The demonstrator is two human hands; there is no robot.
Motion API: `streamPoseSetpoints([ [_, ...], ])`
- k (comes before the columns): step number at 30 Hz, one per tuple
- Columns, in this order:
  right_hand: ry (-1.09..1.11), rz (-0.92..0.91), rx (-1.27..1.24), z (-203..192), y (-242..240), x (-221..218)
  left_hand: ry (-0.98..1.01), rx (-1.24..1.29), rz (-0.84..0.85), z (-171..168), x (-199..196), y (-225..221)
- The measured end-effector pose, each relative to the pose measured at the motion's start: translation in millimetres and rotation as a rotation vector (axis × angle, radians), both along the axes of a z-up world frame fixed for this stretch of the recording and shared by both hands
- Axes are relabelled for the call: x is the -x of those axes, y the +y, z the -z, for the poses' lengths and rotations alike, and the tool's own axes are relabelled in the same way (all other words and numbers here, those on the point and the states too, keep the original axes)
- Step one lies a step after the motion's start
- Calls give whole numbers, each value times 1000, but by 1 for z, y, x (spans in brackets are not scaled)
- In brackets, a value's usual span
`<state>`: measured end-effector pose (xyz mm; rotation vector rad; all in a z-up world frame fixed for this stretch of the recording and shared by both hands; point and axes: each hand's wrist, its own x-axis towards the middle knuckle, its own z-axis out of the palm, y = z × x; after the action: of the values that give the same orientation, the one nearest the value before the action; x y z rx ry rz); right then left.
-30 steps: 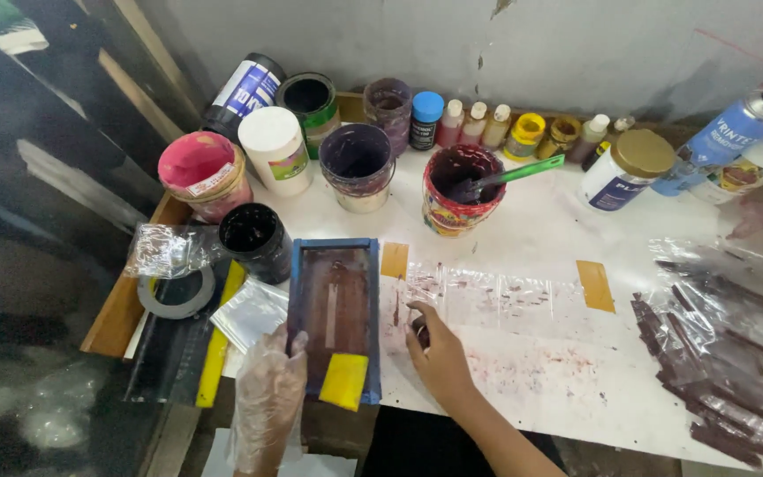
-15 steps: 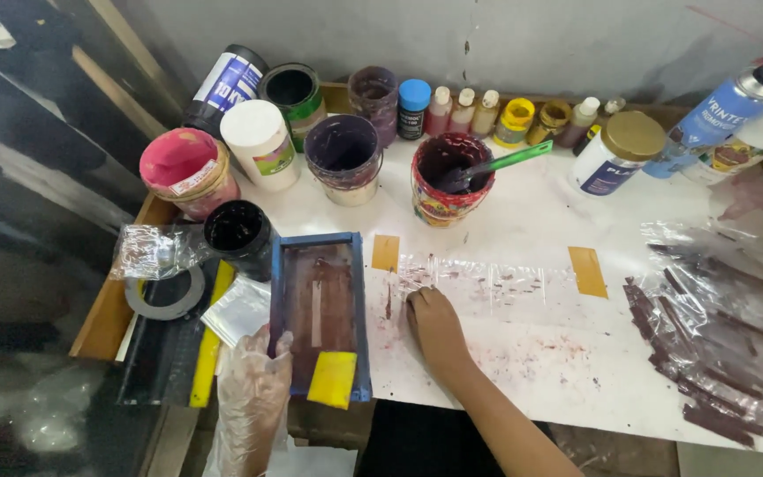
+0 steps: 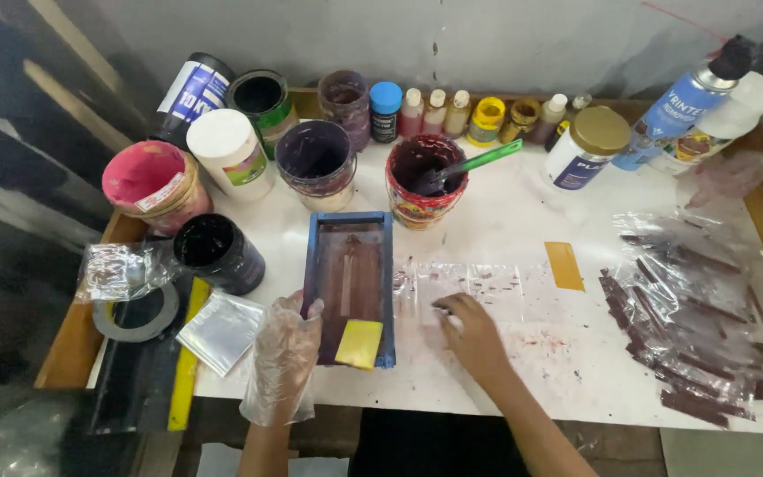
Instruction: Cleaning the interior of a manual printing frame using a sponge and cleaning solution
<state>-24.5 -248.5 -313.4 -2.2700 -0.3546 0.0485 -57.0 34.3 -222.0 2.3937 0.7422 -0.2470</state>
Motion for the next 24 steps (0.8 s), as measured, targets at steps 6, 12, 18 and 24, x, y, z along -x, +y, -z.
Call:
streamPoseSetpoints([
  [6,118,484,202,-2,-119,3,-16,-12,8,-15,-8,-16],
  [12,96,573,242,24,-154,12,88,92,-52,-13,-14,-26],
  [18,56,548,234,35,-157,9,-112,160,-30,0,-2,-21],
  [24,124,606,185,30,-154,10,-6,45,-72,-3,-5,-14],
])
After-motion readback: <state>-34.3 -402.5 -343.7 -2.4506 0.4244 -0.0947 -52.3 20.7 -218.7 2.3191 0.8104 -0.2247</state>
